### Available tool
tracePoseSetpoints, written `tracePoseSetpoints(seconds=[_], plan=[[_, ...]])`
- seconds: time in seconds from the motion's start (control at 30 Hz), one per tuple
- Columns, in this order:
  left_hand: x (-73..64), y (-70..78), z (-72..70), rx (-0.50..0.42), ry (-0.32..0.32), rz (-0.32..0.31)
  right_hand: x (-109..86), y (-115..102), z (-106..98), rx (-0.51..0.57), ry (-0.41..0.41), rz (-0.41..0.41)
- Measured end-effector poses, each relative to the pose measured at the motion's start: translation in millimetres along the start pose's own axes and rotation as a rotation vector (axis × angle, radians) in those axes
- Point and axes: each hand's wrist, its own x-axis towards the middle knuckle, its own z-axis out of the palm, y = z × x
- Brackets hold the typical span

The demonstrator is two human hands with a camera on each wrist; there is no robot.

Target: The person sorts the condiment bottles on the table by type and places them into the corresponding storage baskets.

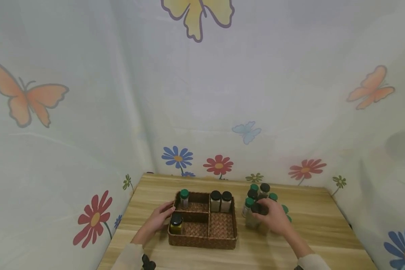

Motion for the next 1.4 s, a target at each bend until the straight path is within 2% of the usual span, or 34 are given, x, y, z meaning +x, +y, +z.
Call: tracePoseSetpoints(seconds=[0.17,0.3,0.53,0.8,1.07,1.23,1.4], plan=[[0.3,-0.3,-0.9,-0.001,-0.01,0.011,5.4,-20.8,-9.6,0.033,-0.046,-0.024],[0.1,-0.5,-1.0,0.003,-0.015,0.022,10.0,-40.5,-13.7,0.052,-0.053,-0.082],[0.2,-1.8,-0.3,-0.007,0.002,0.014,17.2,-80.7,-6.2,0.128,-0.073,-0.184],[1.2,-1.6,-1.0,-0.013,0.002,0.014,26.2,-124.2,20.3,0.194,-0.112,-0.23],[1.5,-1.1,-0.7,-0.005,0.004,0.007,32.7,-149.9,56.3,0.315,-0.201,-0.261],[1.4,0.2,0.2,-0.003,0.011,0.007,37.8,-160.1,78.0,0.307,-0.244,-0.285],[2.3,0.4,0.6,-0.007,0.015,0.007,39.3,-166.1,100.4,0.244,-0.278,-0.282]])
